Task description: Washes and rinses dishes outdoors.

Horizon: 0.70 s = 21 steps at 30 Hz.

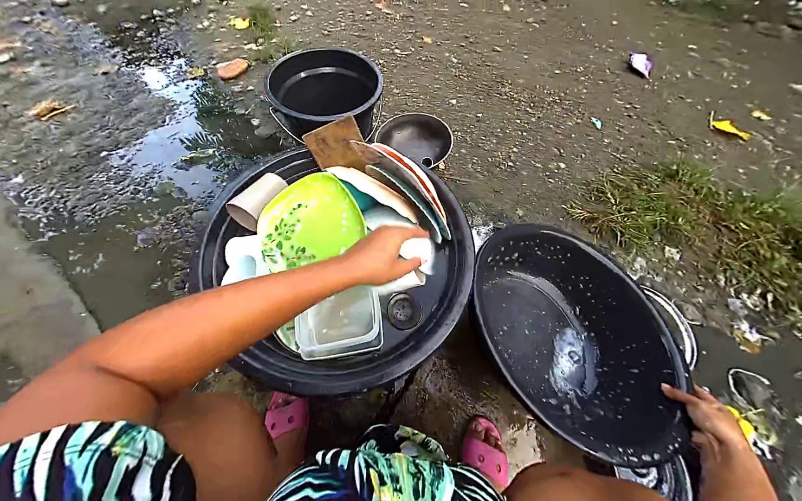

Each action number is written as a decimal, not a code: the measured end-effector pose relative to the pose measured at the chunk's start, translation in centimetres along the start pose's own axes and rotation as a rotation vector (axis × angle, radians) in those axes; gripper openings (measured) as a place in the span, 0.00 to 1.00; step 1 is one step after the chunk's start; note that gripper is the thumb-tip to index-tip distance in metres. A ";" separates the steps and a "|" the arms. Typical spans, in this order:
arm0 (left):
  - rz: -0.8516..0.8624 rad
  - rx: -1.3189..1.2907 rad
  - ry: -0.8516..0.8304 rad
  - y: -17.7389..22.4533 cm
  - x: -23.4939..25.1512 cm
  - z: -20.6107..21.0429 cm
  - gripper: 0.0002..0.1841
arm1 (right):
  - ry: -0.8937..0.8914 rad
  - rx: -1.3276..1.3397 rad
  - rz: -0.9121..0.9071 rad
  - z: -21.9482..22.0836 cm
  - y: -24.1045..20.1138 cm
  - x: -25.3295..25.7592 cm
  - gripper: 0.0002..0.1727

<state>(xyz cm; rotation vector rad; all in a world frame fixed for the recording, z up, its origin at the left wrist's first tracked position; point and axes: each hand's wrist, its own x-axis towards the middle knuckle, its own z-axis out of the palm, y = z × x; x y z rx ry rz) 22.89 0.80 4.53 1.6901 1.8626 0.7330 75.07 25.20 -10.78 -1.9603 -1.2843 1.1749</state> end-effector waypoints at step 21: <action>-0.102 0.688 -1.106 -4.5 -5.1 6.5 0.17 | -0.942 -1.494 -0.778 30.5 -20.8 -29.9 0.29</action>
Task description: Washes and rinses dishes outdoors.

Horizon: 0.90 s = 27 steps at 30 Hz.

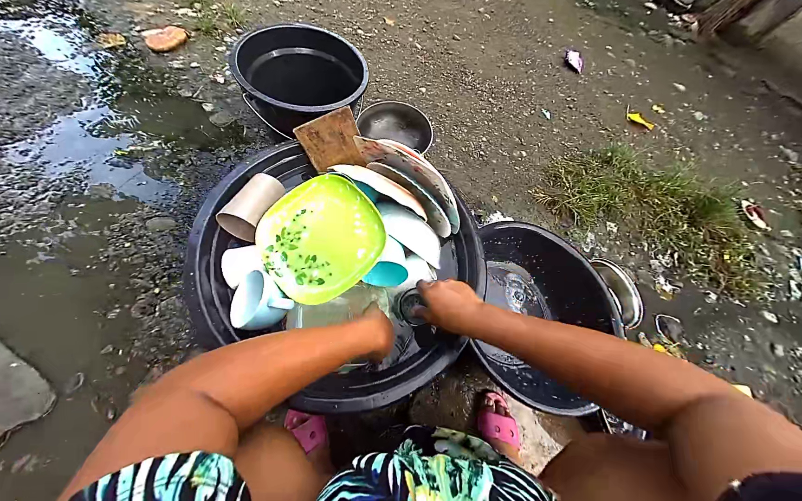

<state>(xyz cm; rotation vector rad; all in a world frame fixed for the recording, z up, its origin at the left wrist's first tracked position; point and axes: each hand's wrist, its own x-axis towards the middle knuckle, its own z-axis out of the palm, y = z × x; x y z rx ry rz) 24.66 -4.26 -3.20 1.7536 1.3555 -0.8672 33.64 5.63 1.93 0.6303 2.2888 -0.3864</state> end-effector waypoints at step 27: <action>0.215 -0.922 0.546 -2.1 -2.0 -3.9 0.45 | 0.257 0.749 -0.271 -0.3 10.4 -3.1 0.17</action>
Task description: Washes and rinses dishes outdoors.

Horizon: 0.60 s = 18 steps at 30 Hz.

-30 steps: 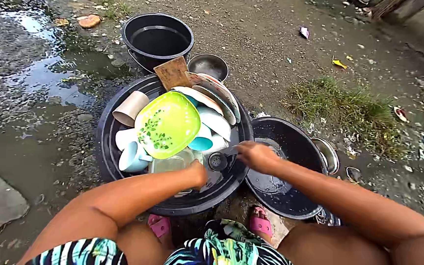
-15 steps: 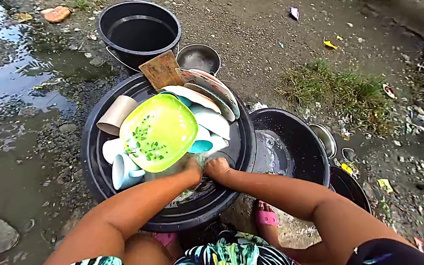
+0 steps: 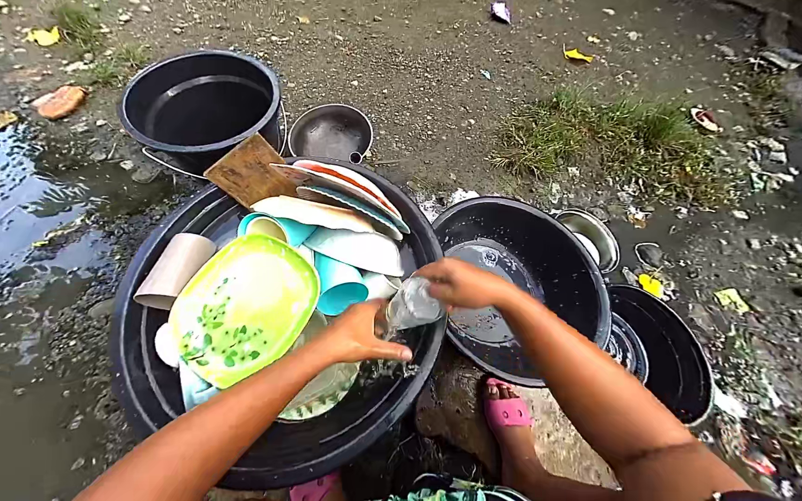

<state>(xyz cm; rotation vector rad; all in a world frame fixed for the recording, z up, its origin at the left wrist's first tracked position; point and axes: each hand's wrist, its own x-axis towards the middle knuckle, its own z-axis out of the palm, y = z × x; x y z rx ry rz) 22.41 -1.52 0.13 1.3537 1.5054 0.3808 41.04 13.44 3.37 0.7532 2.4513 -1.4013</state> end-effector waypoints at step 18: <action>0.222 0.605 0.142 18.1 6.3 -1.3 0.31 | 0.421 0.733 -0.299 -6.8 9.6 -4.5 0.05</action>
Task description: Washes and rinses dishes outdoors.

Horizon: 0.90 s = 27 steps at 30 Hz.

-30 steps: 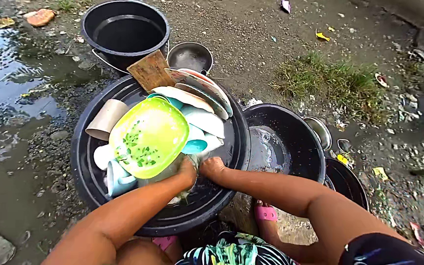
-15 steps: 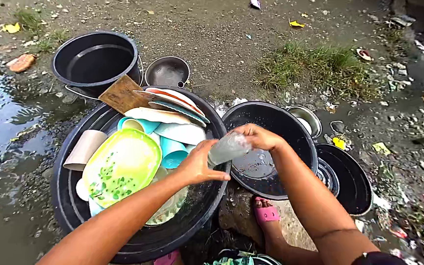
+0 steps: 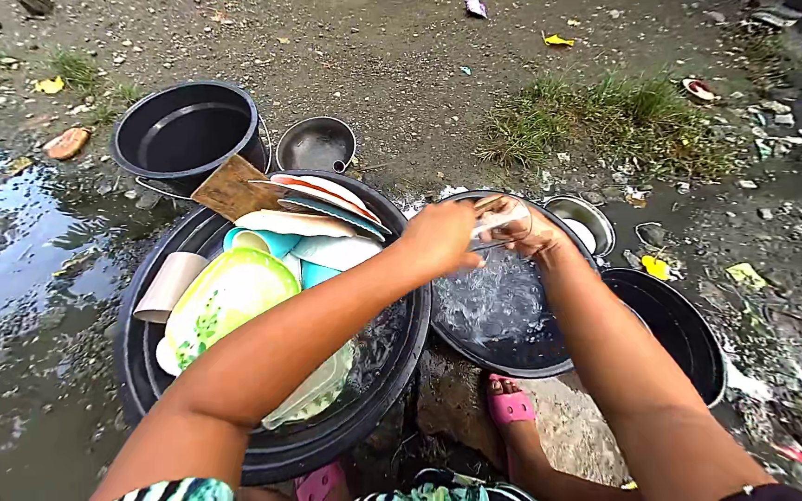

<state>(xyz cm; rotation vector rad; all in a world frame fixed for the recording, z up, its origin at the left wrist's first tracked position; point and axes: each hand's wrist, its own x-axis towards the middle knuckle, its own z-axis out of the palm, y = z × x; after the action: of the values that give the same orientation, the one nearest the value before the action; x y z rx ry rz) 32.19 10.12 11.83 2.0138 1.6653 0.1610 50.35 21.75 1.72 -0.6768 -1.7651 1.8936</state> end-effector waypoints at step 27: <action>-0.249 -0.015 -0.455 -15.2 -12.9 21.5 0.23 | -0.814 -1.452 0.665 29.0 7.4 2.0 0.18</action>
<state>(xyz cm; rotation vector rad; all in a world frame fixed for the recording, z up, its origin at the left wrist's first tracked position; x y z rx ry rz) 24.48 -7.07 -10.61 1.6528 1.5846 -0.3465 30.40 0.18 -4.15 -1.0888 -3.8175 0.8029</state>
